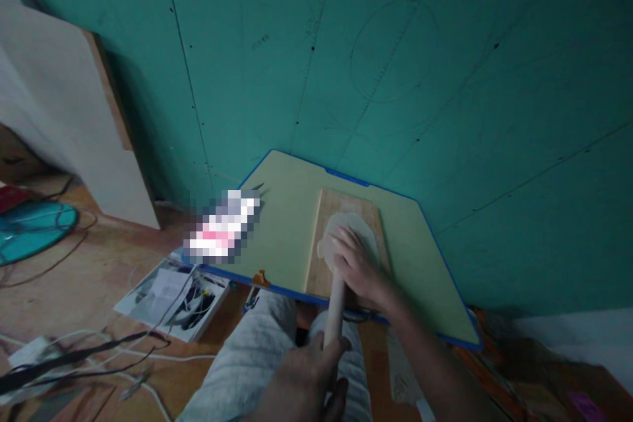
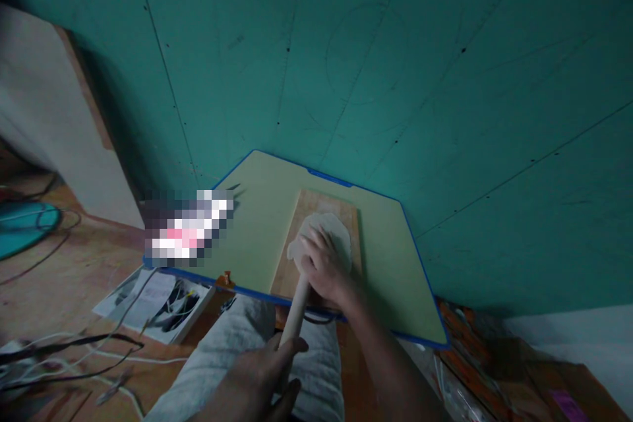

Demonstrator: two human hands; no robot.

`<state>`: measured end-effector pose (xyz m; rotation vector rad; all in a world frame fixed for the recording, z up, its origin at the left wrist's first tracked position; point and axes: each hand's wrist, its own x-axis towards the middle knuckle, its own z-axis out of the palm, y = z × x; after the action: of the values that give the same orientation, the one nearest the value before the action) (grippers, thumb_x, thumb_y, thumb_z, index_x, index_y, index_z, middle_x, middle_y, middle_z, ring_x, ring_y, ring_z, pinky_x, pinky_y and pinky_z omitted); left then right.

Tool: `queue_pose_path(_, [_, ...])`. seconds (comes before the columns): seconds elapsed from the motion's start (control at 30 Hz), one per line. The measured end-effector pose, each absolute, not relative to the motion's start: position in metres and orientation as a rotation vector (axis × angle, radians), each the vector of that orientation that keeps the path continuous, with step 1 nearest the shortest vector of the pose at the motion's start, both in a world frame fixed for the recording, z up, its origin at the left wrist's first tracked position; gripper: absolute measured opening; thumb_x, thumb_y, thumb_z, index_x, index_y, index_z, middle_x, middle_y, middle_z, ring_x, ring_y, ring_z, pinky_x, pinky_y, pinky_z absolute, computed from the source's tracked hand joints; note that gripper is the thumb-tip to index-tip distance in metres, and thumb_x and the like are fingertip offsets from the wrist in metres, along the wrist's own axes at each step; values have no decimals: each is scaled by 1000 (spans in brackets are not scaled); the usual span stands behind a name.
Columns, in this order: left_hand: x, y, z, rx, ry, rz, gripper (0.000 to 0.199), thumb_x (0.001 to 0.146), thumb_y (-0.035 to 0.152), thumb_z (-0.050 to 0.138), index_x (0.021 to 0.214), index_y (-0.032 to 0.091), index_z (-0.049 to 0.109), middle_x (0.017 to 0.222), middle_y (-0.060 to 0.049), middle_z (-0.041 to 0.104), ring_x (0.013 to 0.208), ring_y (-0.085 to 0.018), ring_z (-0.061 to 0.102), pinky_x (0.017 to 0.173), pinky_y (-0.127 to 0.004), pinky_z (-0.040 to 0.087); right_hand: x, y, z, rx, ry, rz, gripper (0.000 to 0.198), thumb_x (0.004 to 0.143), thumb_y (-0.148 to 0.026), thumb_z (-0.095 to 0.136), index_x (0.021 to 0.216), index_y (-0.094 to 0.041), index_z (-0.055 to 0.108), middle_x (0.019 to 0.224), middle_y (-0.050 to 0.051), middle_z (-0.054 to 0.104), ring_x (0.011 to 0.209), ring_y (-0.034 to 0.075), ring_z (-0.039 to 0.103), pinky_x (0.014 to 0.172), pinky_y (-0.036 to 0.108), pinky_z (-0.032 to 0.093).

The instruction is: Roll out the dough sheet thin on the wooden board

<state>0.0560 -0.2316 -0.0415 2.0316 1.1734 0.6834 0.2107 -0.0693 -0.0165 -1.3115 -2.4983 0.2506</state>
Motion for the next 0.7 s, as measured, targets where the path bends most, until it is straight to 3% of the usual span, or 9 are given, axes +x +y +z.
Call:
queue_pose_path(0.1, [35,-219,-30,2138,1299,598,57,82,14,51,137,27,46,108,-7,66,73,-16,66,62,-25,51,243,-81,-22,-1364,-2383,125,42,99,-33,32,128,-18,59,145,14,51,139,27,40,114,52,32])
queue_pose_path(0.23, [1,-184,-10,2287,1485,471,54,92,15,45,144,30,40,98,-5,66,77,-18,65,65,-28,51,265,-99,-26,-1345,-2244,35,34,101,-37,34,106,-19,62,118,13,63,118,26,55,100,43,45])
queue_pose_path(0.37, [-3,-146,9,2487,1608,374,37,92,14,46,126,24,59,95,-6,65,88,-21,62,74,-32,51,278,-113,-28,-1449,-2164,-78,32,101,-37,33,86,-21,58,87,8,62,86,23,58,80,36,46])
queue_pose_path(0.57, [57,-110,17,2641,1531,370,18,87,21,56,101,15,66,100,-11,67,101,-28,59,91,-42,48,308,-122,-35,-1652,-2031,-51,45,102,-42,23,74,-24,54,74,6,63,72,21,57,67,31,40])
queue_pose_path(0.7, [97,-95,8,2699,1495,431,40,86,38,58,111,8,67,127,-20,62,129,-35,48,114,-49,29,329,-123,-35,-1788,-1940,-8,56,101,-53,19,71,-24,57,71,8,67,68,21,61,65,31,39])
